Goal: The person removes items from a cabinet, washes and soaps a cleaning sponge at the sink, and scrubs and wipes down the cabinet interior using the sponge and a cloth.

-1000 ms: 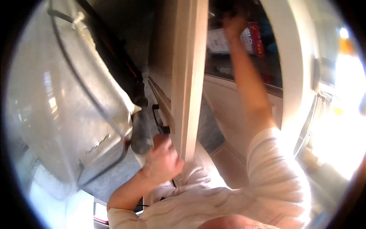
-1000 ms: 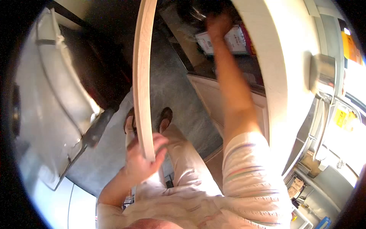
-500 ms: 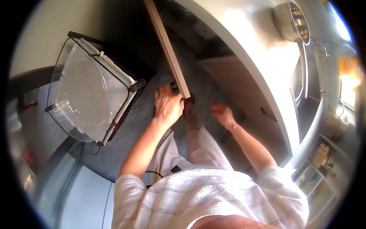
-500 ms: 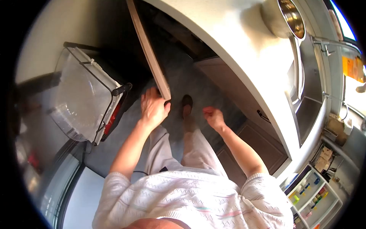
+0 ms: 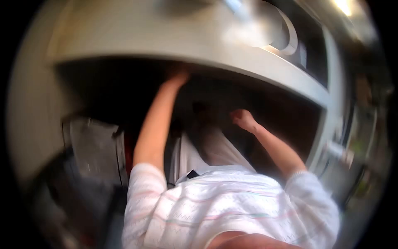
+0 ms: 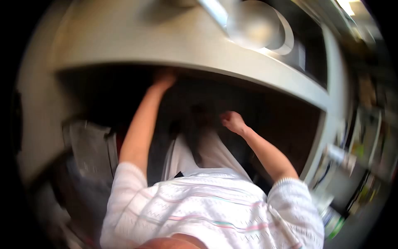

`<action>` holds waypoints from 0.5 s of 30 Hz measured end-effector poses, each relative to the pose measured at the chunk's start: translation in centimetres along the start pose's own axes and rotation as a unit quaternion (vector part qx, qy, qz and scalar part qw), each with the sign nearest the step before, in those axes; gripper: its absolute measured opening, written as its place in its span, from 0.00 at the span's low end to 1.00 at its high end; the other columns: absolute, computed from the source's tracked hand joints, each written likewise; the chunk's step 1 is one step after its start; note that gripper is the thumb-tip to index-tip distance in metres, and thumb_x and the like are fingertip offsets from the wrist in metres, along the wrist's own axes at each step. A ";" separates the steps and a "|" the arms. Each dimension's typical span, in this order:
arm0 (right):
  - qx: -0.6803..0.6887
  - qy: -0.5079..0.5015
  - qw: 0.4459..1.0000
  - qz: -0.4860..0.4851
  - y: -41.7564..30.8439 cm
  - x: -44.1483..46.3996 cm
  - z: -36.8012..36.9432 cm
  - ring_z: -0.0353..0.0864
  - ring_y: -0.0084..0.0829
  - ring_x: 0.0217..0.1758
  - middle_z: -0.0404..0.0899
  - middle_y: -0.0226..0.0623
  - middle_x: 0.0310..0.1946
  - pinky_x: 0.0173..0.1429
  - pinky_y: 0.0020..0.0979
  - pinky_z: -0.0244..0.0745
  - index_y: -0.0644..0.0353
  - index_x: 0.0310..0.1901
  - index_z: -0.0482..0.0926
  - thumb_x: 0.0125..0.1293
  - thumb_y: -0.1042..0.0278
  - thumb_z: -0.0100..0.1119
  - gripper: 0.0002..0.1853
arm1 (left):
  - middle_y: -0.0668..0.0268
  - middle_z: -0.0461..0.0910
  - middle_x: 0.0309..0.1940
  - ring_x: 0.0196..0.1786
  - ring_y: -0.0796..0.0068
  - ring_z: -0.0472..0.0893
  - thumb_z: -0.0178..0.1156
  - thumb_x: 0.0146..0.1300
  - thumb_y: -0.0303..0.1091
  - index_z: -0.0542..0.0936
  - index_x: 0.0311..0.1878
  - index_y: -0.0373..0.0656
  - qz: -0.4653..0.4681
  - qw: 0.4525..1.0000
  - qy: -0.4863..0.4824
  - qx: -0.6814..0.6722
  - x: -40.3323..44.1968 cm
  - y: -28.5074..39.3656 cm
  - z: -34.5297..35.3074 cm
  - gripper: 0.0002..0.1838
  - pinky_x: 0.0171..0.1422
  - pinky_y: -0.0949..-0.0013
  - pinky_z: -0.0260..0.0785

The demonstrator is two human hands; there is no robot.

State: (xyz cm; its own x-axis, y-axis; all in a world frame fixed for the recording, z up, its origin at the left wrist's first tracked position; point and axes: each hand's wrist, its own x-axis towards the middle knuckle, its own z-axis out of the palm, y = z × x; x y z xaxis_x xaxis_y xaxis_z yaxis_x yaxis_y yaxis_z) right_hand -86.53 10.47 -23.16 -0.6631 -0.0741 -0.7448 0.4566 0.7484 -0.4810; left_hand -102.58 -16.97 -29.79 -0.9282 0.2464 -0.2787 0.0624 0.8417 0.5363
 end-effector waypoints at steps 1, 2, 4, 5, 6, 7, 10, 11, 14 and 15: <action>0.049 0.019 0.998 0.025 0.8 -1.2 0.0 0.81 0.32 0.39 0.80 0.41 0.34 0.44 0.32 0.75 0.61 0.41 0.78 0.51 0.73 0.53 0.14 | 0.52 0.71 0.54 0.58 0.53 0.69 0.45 0.61 0.40 0.72 0.55 0.43 0.076 0.994 0.072 0.011 1.1 -1.6 1.9 0.20 0.60 0.56 0.62; 0.024 0.045 0.999 -0.006 2.3 -1.9 -0.1 0.80 0.36 0.40 0.80 0.41 0.35 0.46 0.34 0.75 0.60 0.41 0.79 0.51 0.71 0.53 0.14 | 0.50 0.69 0.56 0.60 0.52 0.67 0.46 0.61 0.41 0.70 0.56 0.41 0.112 0.993 0.042 0.006 1.5 -2.7 1.9 0.22 0.63 0.56 0.59; 0.025 0.115 0.993 -0.013 4.2 -5.0 0.3 0.79 0.40 0.42 0.80 0.42 0.36 0.48 0.36 0.74 0.60 0.40 0.78 0.51 0.68 0.53 0.14 | 0.50 0.69 0.56 0.59 0.50 0.67 0.47 0.62 0.43 0.68 0.58 0.39 0.215 0.959 0.029 0.185 3.9 -5.5 2.9 0.24 0.63 0.58 0.59; 0.064 0.148 0.987 0.000 4.8 -6.4 0.8 0.79 0.41 0.42 0.80 0.43 0.36 0.47 0.36 0.73 0.60 0.40 0.78 0.50 0.68 0.53 0.14 | 0.48 0.68 0.56 0.59 0.48 0.67 0.48 0.62 0.43 0.68 0.58 0.36 0.170 0.978 -0.009 0.121 4.8 -5.9 2.5 0.25 0.63 0.57 0.58; 0.111 0.177 0.977 0.040 5.9 -8.5 2.2 0.79 0.41 0.42 0.80 0.43 0.36 0.47 0.35 0.73 0.60 0.40 0.79 0.50 0.69 0.53 0.14 | 0.46 0.68 0.56 0.59 0.47 0.66 0.49 0.62 0.43 0.67 0.58 0.33 0.120 0.990 -0.039 0.057 5.7 -6.2 2.0 0.26 0.63 0.57 0.58; 0.144 0.200 0.967 0.070 6.6 -10.8 3.2 0.79 0.40 0.42 0.80 0.43 0.36 0.48 0.35 0.73 0.60 0.40 0.79 0.50 0.70 0.52 0.14 | 0.48 0.72 0.52 0.55 0.54 0.72 0.47 0.64 0.42 0.70 0.55 0.36 0.132 0.989 -0.059 0.027 6.7 -6.2 2.3 0.22 0.59 0.61 0.63; 0.143 0.193 0.964 0.112 8.7 -16.1 7.9 0.78 0.39 0.44 0.80 0.41 0.38 0.48 0.35 0.73 0.60 0.39 0.79 0.50 0.71 0.51 0.14 | 0.56 0.74 0.52 0.53 0.57 0.74 0.49 0.62 0.42 0.71 0.56 0.39 0.193 0.975 -0.107 -0.002 7.6 -7.4 1.0 0.22 0.57 0.61 0.64; 0.125 0.199 0.963 0.132 8.6 -17.8 9.3 0.78 0.39 0.44 0.80 0.40 0.38 0.48 0.35 0.73 0.59 0.39 0.79 0.50 0.70 0.51 0.14 | 0.53 0.73 0.53 0.55 0.56 0.72 0.51 0.61 0.40 0.70 0.56 0.37 0.171 0.977 -0.131 0.001 7.8 -7.9 1.1 0.23 0.59 0.62 0.63; 0.190 0.230 0.937 0.181 10.1 -23.9 15.6 0.78 0.39 0.44 0.80 0.39 0.37 0.49 0.36 0.73 0.58 0.39 0.79 0.50 0.70 0.52 0.13 | 0.51 0.74 0.51 0.56 0.56 0.72 0.55 0.56 0.32 0.71 0.54 0.37 0.303 0.789 -0.094 0.526 7.0 -9.6 4.0 0.22 0.58 0.64 0.65; 0.205 0.243 0.929 0.189 10.8 -25.5 17.3 0.78 0.39 0.44 0.80 0.39 0.37 0.49 0.36 0.72 0.58 0.39 0.79 0.50 0.70 0.52 0.13 | 0.52 0.74 0.50 0.56 0.57 0.72 0.56 0.55 0.31 0.72 0.53 0.36 0.285 0.857 -0.127 0.411 4.5 -5.4 2.4 0.21 0.57 0.64 0.65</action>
State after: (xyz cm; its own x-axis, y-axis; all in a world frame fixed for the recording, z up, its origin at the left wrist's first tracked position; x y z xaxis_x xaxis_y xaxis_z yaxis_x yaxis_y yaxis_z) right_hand -54.43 8.99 -17.36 -0.5528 0.5241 -0.6478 0.8332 0.3387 -0.4371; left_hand -106.17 -19.26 -35.84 -0.5581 0.7380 -0.3792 0.8125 0.5789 -0.0691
